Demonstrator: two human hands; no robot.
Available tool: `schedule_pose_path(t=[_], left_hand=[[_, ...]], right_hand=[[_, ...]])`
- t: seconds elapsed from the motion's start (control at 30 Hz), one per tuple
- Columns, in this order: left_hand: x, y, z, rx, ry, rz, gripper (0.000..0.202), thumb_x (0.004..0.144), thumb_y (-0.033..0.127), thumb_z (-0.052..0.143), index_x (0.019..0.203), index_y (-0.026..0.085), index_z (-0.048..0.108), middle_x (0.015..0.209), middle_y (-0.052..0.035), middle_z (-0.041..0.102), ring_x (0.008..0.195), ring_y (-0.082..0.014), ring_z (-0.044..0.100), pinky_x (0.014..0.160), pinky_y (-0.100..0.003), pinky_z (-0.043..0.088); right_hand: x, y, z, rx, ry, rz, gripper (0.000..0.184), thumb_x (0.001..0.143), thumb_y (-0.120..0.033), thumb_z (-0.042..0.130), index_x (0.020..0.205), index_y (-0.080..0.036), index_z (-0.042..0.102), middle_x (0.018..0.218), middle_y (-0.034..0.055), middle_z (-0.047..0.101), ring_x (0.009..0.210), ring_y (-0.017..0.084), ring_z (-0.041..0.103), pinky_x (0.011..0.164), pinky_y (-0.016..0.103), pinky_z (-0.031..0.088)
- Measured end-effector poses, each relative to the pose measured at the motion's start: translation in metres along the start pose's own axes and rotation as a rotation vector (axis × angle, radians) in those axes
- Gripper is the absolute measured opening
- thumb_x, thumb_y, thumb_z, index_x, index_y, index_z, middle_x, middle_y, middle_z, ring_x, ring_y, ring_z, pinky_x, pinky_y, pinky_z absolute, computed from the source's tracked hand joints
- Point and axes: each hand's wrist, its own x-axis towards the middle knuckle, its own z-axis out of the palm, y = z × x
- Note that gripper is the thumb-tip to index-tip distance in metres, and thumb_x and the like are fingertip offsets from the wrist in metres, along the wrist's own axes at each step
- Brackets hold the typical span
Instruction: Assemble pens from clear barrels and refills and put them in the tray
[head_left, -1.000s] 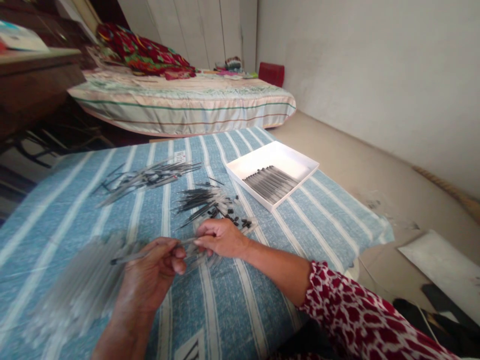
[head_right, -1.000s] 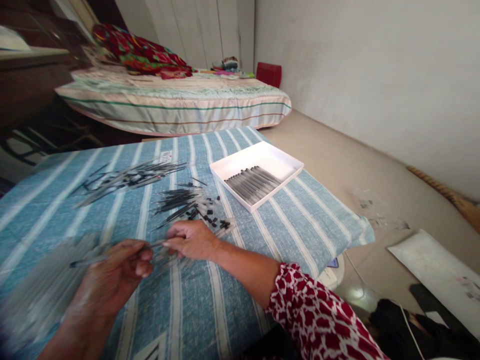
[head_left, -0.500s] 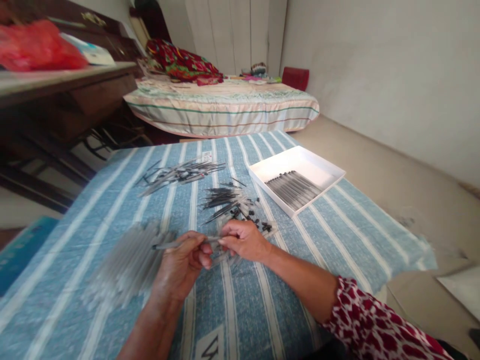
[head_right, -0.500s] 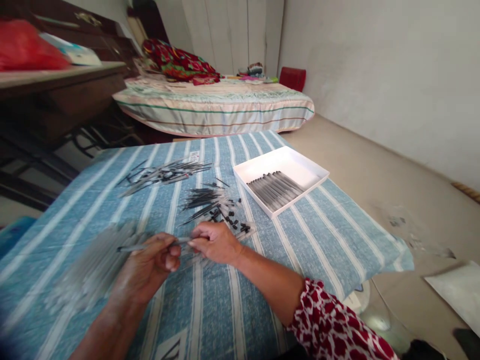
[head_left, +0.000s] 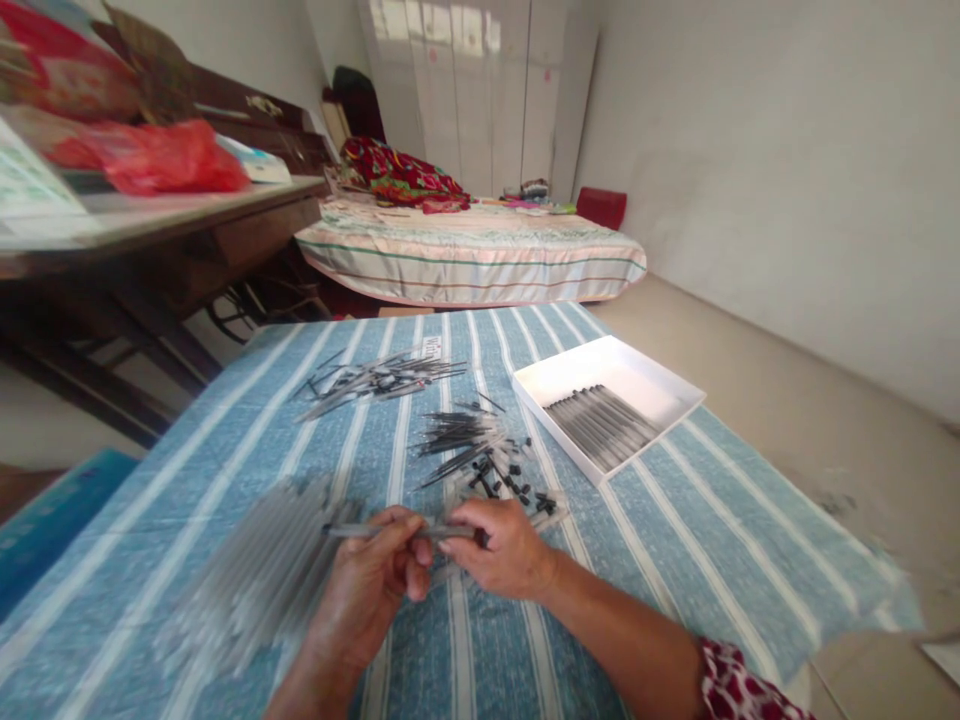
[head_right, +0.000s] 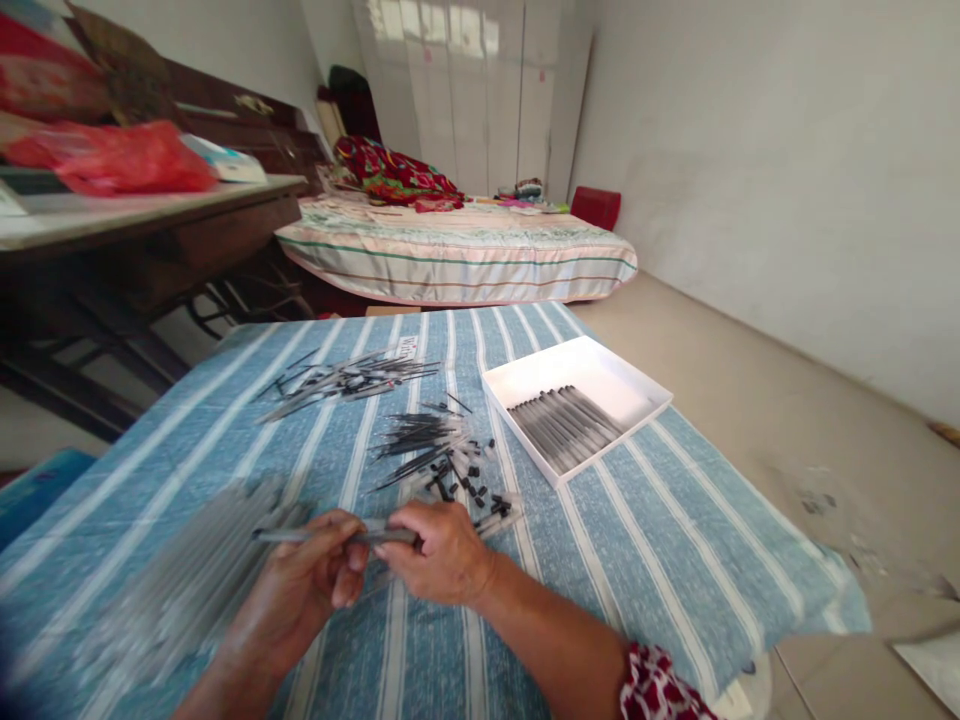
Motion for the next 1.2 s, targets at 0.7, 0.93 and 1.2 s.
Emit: schedule_pose_path(t=[0.7, 0.93, 1.2], left_hand=[[-0.001, 0.005, 0.001, -0.030, 0.064, 0.014, 0.025, 0.061, 0.032, 0.071, 0.077, 0.014, 0.065, 0.057, -0.0001, 0.062, 0.039, -0.0098, 0.051, 0.040, -0.021, 0.038], [-0.002, 0.004, 0.005, 0.068, 0.051, -0.022, 0.026, 0.059, 0.034, 0.072, 0.075, 0.015, 0.065, 0.056, -0.0014, 0.063, 0.040, -0.0124, 0.052, 0.042, -0.023, 0.038], [-0.006, -0.002, 0.015, 0.128, 0.062, 0.023, 0.021, 0.061, 0.034, 0.069, 0.070, 0.016, 0.063, 0.054, 0.0003, 0.061, 0.038, -0.0108, 0.050, 0.042, -0.022, 0.038]], right_hand=[[0.008, 0.008, -0.044, -0.457, 0.073, -0.154, 0.019, 0.085, -0.026, 0.046, 0.070, -0.018, 0.055, 0.065, 0.0033, 0.058, 0.065, 0.016, 0.053, 0.066, 0.028, 0.040], [-0.006, 0.058, -0.138, -0.669, 0.332, 0.168, 0.020, 0.082, -0.030, 0.047, 0.075, -0.018, 0.062, 0.073, 0.0054, 0.061, 0.070, 0.017, 0.056, 0.068, 0.029, 0.043], [-0.029, 0.111, -0.212, -0.972, 0.362, 0.600, 0.023, 0.080, -0.031, 0.050, 0.077, -0.019, 0.068, 0.086, 0.0057, 0.064, 0.077, 0.018, 0.059, 0.066, 0.026, 0.042]])
